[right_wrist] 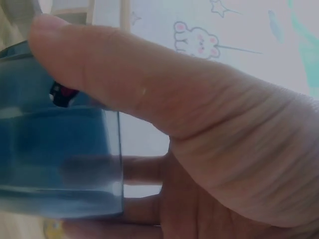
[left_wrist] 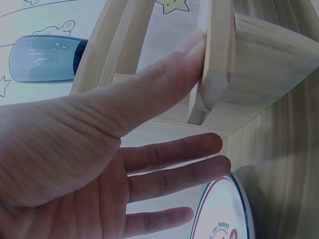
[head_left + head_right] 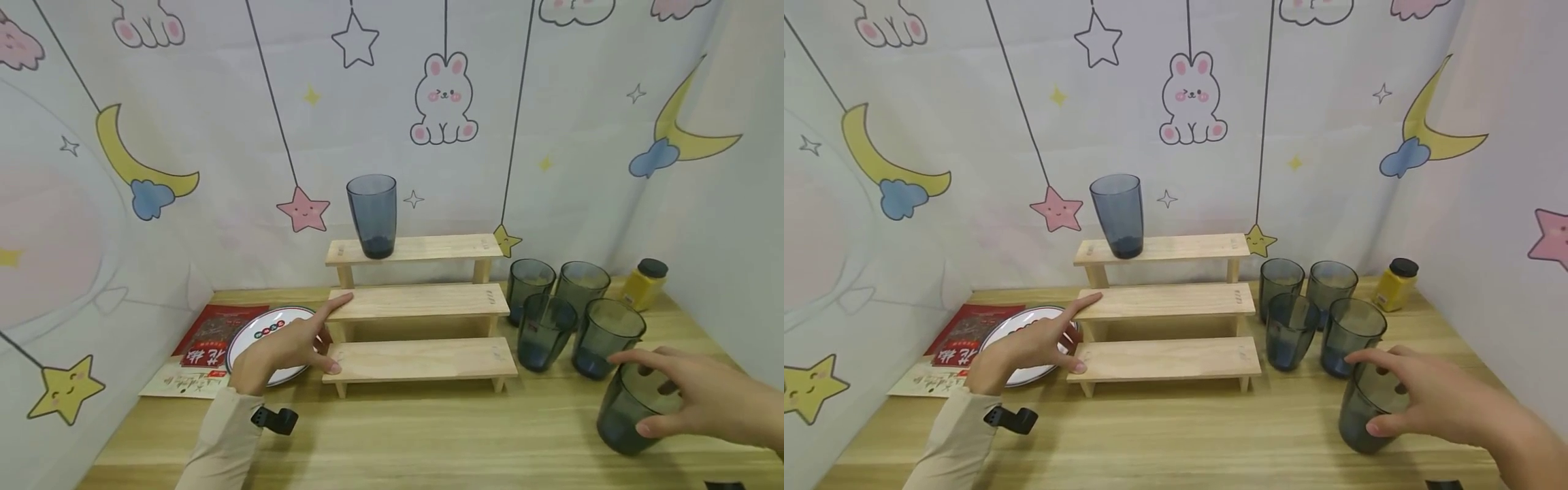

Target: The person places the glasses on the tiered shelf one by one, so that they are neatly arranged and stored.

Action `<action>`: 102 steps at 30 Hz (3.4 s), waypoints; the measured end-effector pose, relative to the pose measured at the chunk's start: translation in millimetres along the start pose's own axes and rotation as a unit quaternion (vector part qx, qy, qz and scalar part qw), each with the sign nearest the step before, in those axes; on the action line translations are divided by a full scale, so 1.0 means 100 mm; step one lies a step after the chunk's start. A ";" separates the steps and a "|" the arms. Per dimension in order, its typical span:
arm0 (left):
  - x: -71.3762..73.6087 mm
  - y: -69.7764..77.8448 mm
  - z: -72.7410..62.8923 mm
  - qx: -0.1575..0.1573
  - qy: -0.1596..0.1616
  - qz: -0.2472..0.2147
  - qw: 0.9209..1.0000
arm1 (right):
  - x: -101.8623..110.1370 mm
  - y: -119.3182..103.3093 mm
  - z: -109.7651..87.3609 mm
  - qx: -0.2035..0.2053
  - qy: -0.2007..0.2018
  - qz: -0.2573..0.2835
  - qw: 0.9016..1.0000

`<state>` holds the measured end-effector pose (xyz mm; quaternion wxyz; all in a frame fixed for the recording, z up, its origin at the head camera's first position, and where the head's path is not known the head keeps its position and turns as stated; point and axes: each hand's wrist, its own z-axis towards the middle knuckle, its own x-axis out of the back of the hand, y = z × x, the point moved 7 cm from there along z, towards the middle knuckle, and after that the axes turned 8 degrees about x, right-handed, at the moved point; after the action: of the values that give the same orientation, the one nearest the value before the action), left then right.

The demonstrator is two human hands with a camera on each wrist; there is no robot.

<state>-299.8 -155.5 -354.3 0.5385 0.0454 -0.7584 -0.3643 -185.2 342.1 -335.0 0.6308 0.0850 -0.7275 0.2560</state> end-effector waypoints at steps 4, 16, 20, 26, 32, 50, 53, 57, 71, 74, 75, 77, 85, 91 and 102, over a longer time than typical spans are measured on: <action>-0.02 -0.02 0.00 0.000 -0.002 -0.002 1.000 | 0.00 -0.11 0.05 -0.006 -0.010 0.016 1.000; -0.01 -0.01 0.03 -0.007 0.002 0.001 1.000 | 0.17 -0.46 0.30 0.010 -0.055 0.122 0.991; -0.01 -0.01 0.02 -0.007 -0.001 0.000 1.000 | 0.32 -0.64 0.37 0.021 -0.016 0.100 0.995; 0.02 0.00 0.06 -0.015 0.001 0.001 1.000 | 0.73 -0.90 0.46 0.050 0.097 0.029 0.994; 0.06 0.00 0.09 -0.008 0.001 0.005 1.000 | 0.94 -1.14 0.59 0.090 0.172 0.007 0.981; 0.01 -0.02 0.01 0.004 -0.009 0.001 1.000 | 1.19 -1.45 1.27 0.188 0.424 0.079 0.883; 0.00 -0.03 0.02 0.001 -0.009 0.000 1.000 | 1.27 -1.44 1.44 0.172 0.447 0.088 0.873; -0.01 -0.04 0.02 0.003 -0.009 0.001 1.000 | 1.33 -1.44 1.65 0.152 0.461 0.102 0.868; 0.01 -0.06 0.03 0.019 -0.001 -0.001 1.000 | 1.36 -1.47 2.30 0.081 0.384 0.137 0.910; 0.01 -0.05 0.02 0.020 -0.003 -0.001 1.000 | 1.31 -1.42 2.35 0.072 0.400 0.160 0.900; 0.01 -0.05 0.02 0.020 -0.004 0.000 1.000 | 1.30 -1.42 2.36 0.073 0.407 0.163 0.896; 0.01 -0.04 0.02 0.021 -0.005 0.001 1.000 | 1.28 -1.41 2.38 0.077 0.419 0.170 0.889; 0.01 -0.05 0.03 0.027 -0.003 0.004 1.000 | 1.20 -1.37 2.45 0.076 0.414 0.208 0.883; 0.01 -0.05 0.03 0.025 -0.005 0.003 1.000 | 1.17 -1.36 2.44 0.074 0.407 0.216 0.885; -0.01 -0.06 0.04 0.015 -0.004 0.002 1.000 | 1.16 -1.39 2.40 0.089 0.387 0.168 0.902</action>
<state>-304.4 -157.6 -358.9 0.5356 0.0504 -0.7660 -0.3518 -354.5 131.1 -204.2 0.7999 -0.0885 -0.4043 0.4346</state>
